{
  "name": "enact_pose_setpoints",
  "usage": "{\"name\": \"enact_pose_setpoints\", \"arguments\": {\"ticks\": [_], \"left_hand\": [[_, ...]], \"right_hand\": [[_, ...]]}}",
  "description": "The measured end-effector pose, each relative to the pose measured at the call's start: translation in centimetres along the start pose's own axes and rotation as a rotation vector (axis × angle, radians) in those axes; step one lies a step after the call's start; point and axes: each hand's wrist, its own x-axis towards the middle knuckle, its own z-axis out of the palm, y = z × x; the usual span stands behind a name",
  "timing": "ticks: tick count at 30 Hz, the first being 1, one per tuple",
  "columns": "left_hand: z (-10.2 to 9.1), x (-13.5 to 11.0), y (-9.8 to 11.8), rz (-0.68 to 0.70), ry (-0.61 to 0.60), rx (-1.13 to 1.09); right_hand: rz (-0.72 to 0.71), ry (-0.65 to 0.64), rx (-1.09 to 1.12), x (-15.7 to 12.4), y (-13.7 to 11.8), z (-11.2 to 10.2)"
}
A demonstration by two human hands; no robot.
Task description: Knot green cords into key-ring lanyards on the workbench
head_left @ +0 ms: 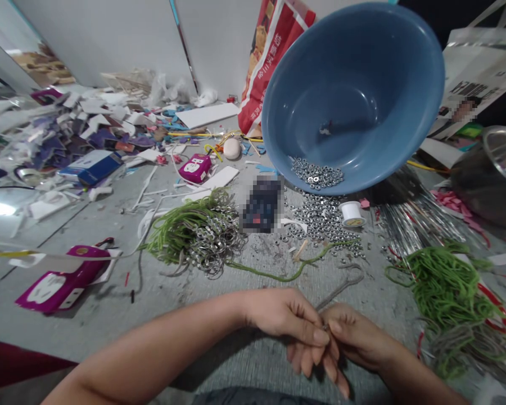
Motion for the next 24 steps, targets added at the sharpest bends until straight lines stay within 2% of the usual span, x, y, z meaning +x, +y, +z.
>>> {"name": "enact_pose_setpoints", "arguments": {"ticks": [4, 10, 20, 24], "left_hand": [[-0.2, 0.1, -0.1, -0.004, -0.037, -0.001], [-0.5, 0.5, -1.0, -0.007, -0.088, -0.035], [-0.2, 0.8, -1.5, 0.085, -0.067, -0.128], [-0.1, 0.7, -1.1, 0.11, -0.034, -0.141]], "right_hand": [[0.057, -0.022, 0.02, -0.1, 0.0, -0.1], [0.022, 0.008, 0.019, 0.1, 0.5, -0.2], [-0.096, 0.029, 0.06, 0.3, -0.3, 0.8], [-0.062, 0.043, 0.104, 0.1, -0.2, 0.5]]}}
